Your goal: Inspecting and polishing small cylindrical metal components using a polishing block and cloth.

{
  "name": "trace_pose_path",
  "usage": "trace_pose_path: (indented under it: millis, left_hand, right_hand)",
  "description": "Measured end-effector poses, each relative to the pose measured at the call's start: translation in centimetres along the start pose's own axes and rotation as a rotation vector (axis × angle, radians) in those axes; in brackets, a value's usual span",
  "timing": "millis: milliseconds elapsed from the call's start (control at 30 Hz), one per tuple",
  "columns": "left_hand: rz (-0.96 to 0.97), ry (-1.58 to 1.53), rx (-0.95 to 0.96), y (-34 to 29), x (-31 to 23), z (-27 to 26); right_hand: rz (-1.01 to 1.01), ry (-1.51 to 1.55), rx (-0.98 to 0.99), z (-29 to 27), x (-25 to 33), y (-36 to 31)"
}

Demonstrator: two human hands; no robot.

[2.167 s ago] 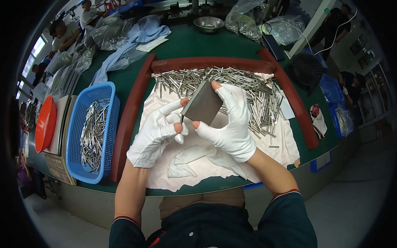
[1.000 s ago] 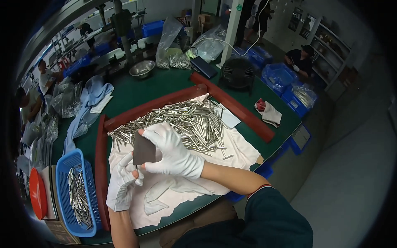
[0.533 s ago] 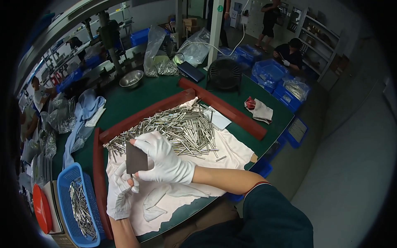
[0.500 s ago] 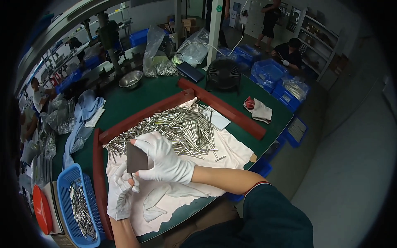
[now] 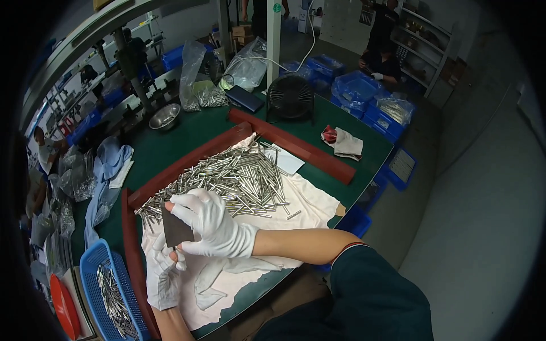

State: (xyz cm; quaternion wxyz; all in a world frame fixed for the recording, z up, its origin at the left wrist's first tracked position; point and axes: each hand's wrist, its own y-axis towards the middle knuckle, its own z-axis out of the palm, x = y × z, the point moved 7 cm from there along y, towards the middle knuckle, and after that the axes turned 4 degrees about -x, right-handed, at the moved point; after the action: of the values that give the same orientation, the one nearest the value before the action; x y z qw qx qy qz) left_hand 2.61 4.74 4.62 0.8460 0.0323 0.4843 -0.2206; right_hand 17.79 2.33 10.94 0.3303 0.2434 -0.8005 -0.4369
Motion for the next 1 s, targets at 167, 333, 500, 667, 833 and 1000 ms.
trace_pose_path:
  millis: [167, 333, 500, 667, 833, 1000]
  left_hand:
    - [0.014, 0.003, -0.010, -0.2, -0.2, -0.4]
    - [-0.010, 0.005, -0.012, 0.0, 0.0, -0.5]
    - [-0.006, 0.031, -0.015, 0.0, 0.1, -0.6]
    - [0.042, 0.035, 0.034, -0.2, -0.1, -0.3]
    - [0.087, 0.060, -0.045, -0.7, -1.0, -0.1]
    - [0.024, 0.184, 0.039, 0.5, -0.3, 0.6]
  right_hand:
    - [0.013, 0.062, 0.002, -0.1, 0.1, 0.4]
    - [-0.102, -0.077, -0.002, -0.2, 1.1, 0.0]
    - [-0.046, -0.012, 0.009, -0.4, 0.7, 0.1]
    - [-0.044, 0.060, -0.009, -0.5, 1.0, 0.2]
    - [-0.130, -0.001, 0.006, 0.3, 1.4, -0.2]
    - [0.087, -0.054, -0.102, -2.4, -1.5, 0.8]
